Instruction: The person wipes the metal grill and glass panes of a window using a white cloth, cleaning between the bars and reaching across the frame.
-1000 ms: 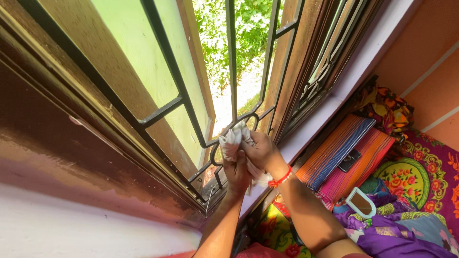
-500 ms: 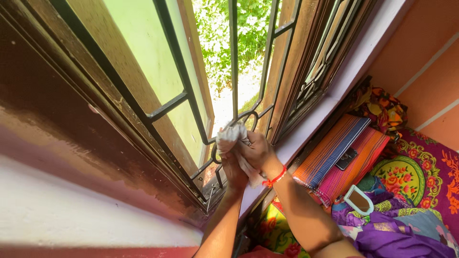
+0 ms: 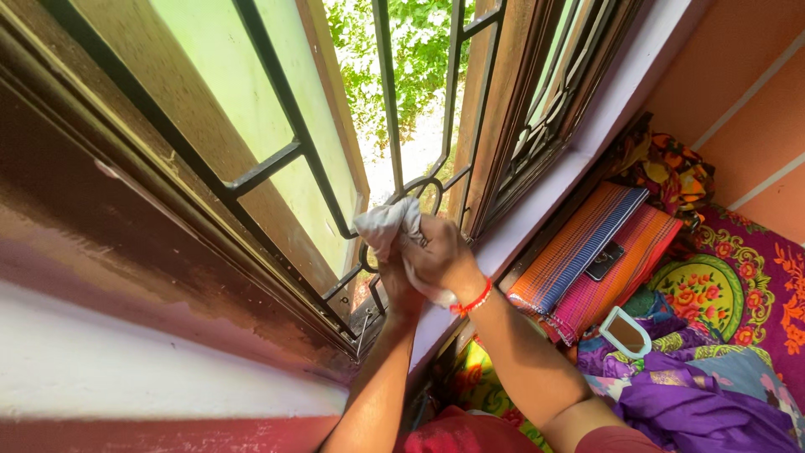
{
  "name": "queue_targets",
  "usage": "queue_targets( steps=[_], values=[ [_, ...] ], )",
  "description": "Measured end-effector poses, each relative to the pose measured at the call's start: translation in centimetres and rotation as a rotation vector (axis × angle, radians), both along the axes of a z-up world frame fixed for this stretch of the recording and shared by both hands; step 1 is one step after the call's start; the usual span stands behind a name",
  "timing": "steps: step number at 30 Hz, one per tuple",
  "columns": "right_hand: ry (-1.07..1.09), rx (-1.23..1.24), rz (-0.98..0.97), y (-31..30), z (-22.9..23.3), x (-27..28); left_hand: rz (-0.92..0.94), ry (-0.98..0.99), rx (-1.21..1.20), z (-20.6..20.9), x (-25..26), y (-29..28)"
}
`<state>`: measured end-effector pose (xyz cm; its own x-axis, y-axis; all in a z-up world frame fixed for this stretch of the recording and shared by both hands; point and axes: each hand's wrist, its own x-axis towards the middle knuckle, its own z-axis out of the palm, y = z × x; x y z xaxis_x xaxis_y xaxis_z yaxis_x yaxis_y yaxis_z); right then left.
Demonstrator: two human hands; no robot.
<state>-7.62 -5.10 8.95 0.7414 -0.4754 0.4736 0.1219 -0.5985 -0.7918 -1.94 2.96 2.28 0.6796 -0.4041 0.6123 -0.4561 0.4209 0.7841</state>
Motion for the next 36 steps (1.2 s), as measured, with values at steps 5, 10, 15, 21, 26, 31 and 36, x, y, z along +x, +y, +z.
queue_targets(
  steps=[5, 10, 15, 21, 26, 31, 36],
  values=[
    [-0.029, 0.012, 0.013, -1.4, -0.2, 0.9, -0.122, 0.167, -0.156, -0.8, 0.1, -0.8],
    [-0.073, -0.055, 0.121, -0.7, 0.8, 0.1, 0.239, -0.201, 0.293, -1.0, 1.2, 0.0],
    [-0.005, 0.000, 0.069, -3.2, 1.1, 0.3, -0.134, 0.214, -0.129, -1.5, 1.0, -1.4],
    [-0.080, -0.043, 0.194, -1.8, 0.4, -1.0, -0.463, 0.471, -0.251, 0.4, 1.4, -0.7],
    [-0.102, -0.019, 0.176, -3.5, -0.1, -0.6, -0.255, 0.308, -0.037, 1.1, 1.0, -1.6],
    [-0.215, 0.155, 0.059, -5.4, -1.6, -0.8, -0.244, 0.264, 0.044, 2.3, 0.1, -2.2],
    [-0.753, 0.043, -0.334, -9.0, -0.3, -0.6, -0.152, 0.218, 0.129, 3.1, 0.0, -2.2]
  ],
)
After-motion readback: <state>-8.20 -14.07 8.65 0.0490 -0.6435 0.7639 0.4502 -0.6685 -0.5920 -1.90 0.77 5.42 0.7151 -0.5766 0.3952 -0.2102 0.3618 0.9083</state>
